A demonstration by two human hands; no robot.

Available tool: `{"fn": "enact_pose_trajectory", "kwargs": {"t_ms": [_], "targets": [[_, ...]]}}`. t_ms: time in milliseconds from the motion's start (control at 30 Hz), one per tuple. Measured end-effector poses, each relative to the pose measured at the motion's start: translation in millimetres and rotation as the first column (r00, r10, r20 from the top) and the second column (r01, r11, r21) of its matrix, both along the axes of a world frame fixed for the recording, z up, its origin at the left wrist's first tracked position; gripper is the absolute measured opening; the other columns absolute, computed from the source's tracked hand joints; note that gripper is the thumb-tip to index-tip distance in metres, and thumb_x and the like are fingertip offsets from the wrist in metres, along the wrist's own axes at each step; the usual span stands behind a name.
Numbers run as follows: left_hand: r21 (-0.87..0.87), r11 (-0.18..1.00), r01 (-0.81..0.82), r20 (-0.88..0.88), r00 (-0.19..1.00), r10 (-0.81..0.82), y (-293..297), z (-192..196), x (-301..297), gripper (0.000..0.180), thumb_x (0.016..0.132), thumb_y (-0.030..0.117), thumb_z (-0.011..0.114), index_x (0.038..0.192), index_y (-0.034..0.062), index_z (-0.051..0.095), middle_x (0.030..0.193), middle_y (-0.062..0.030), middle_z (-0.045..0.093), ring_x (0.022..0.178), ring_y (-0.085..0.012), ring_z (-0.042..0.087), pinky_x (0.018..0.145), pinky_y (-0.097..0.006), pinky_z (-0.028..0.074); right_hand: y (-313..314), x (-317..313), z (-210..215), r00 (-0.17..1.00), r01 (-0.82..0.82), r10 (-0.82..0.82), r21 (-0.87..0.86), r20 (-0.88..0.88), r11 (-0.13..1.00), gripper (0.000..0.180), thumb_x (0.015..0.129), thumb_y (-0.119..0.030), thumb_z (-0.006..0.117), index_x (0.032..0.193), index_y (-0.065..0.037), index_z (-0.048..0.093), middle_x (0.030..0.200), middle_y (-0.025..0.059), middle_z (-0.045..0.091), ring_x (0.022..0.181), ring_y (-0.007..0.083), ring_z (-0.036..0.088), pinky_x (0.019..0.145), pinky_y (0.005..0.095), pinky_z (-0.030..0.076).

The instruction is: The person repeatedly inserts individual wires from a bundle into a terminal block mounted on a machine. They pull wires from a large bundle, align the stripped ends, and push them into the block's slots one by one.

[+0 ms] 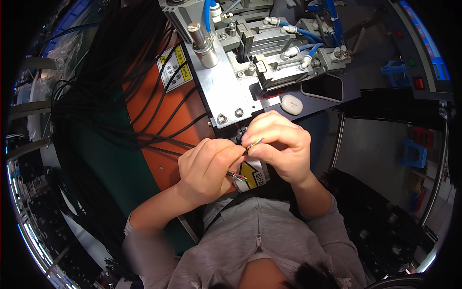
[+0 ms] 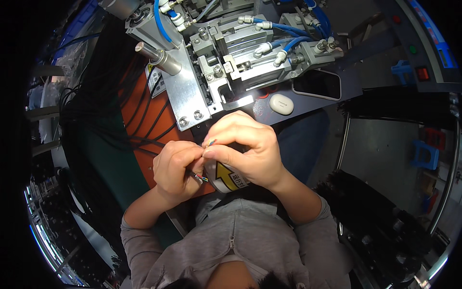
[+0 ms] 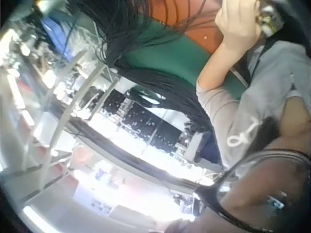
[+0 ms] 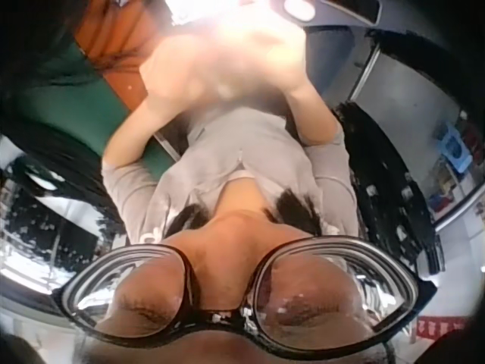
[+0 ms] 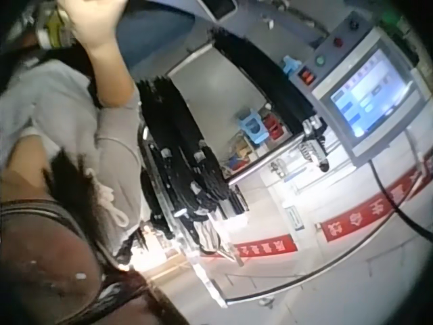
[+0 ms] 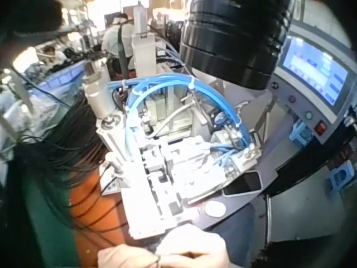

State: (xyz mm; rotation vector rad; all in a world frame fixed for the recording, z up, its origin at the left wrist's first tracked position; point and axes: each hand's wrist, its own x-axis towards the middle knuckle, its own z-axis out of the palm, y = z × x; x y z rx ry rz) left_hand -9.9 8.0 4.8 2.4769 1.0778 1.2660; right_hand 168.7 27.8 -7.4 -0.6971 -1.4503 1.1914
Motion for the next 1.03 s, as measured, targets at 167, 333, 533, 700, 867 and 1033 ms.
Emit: {"fn": "enact_pose_trajectory", "kwargs": {"t_ms": [167, 333, 533, 700, 867, 1033], "targets": [[-0.028, 1.0, -0.013, -0.014, 1.0, 0.013, -3, 2, 4, 0.023, 0.075, 0.005, 0.07, 0.095, 0.0011, 0.059, 0.078, -0.0075, 0.057, 0.061, -0.0192, 0.058, 0.047, -0.029, 0.045, -7, -4, 1, 0.974, -0.014, -0.035, -0.215, -0.223, 0.977, 0.014, 0.073, 0.003, 0.076, 0.085, 0.002, 0.069, 0.089, 0.011, 0.066, 0.083, 0.0154, 0.062, 0.076, 0.0263, 0.049], [-0.012, 1.0, 0.003, -0.027, 1.0, -0.003, 0, 0, 3, 0.026, 0.071, 0.002, 0.069, 0.095, 0.0007, 0.059, 0.077, -0.0075, 0.057, 0.061, -0.0191, 0.058, 0.047, -0.029, 0.046, -5, -3, 4, 0.945, -0.122, 0.015, -0.308, -0.326, 0.943, 0.012, 0.074, 0.004, 0.074, 0.083, 0.002, 0.067, 0.089, 0.0111, 0.064, 0.082, 0.0146, 0.062, 0.074, 0.0269, 0.049], [0.006, 1.0, -0.009, -0.018, 1.0, 0.009, 1, -3, 2, 0.028, 0.068, 0.0, 0.069, 0.094, -0.0004, 0.06, 0.078, -0.0068, 0.057, 0.061, -0.0184, 0.058, 0.046, -0.028, 0.045, -8, -9, 2, 0.984, 0.133, -0.144, -0.1, -0.105, 0.986, 0.015, 0.071, 0.003, 0.077, 0.081, 0.0, 0.066, 0.085, 0.0099, 0.064, 0.076, 0.0153, 0.06, 0.069, 0.0264, 0.047], [0.053, 0.997, -0.05, -0.137, 0.989, 0.057, 1, -2, 0, 0.025, 0.068, 0.001, 0.068, 0.092, 0.001, 0.063, 0.077, -0.0042, 0.056, 0.057, -0.0143, 0.054, 0.043, -0.025, 0.04, -7, -7, 10, 0.85, 0.319, -0.447, 0.401, 0.28, 0.859, 0.019, 0.066, 0.0, 0.078, 0.076, -0.005, 0.063, 0.077, 0.0066, 0.062, 0.071, 0.0221, 0.057, 0.065, 0.0313, 0.044], [0.107, 0.991, -0.083, -0.226, 0.968, 0.106, 1, -1, -3, 0.025, 0.068, 0.003, 0.068, 0.093, 0.0041, 0.067, 0.076, -0.0007, 0.056, 0.056, -0.0104, 0.051, 0.042, -0.022, 0.038, -2, 11, 10, 0.915, 0.116, -0.099, -0.021, 0.391, 0.993, 0.014, 0.076, -0.008, 0.071, 0.08, -0.001, 0.059, 0.078, 0.0099, 0.06, 0.075, 0.0237, 0.057, 0.07, 0.0324, 0.044], [0.115, 0.991, -0.074, -0.212, 0.972, 0.098, 2, -3, -3, 0.03, 0.068, 0.003, 0.067, 0.098, 0.0063, 0.069, 0.077, 0.0006, 0.058, 0.057, -0.0098, 0.052, 0.042, -0.021, 0.038, -1, 21, 4, 0.972, -0.142, 0.219, -0.514, 0.091, 0.846, 0.018, 0.089, -0.017, 0.063, 0.09, 0.0, 0.058, 0.091, 0.0049, 0.062, 0.08, 0.0214, 0.056, 0.076, 0.032, 0.044]]}}
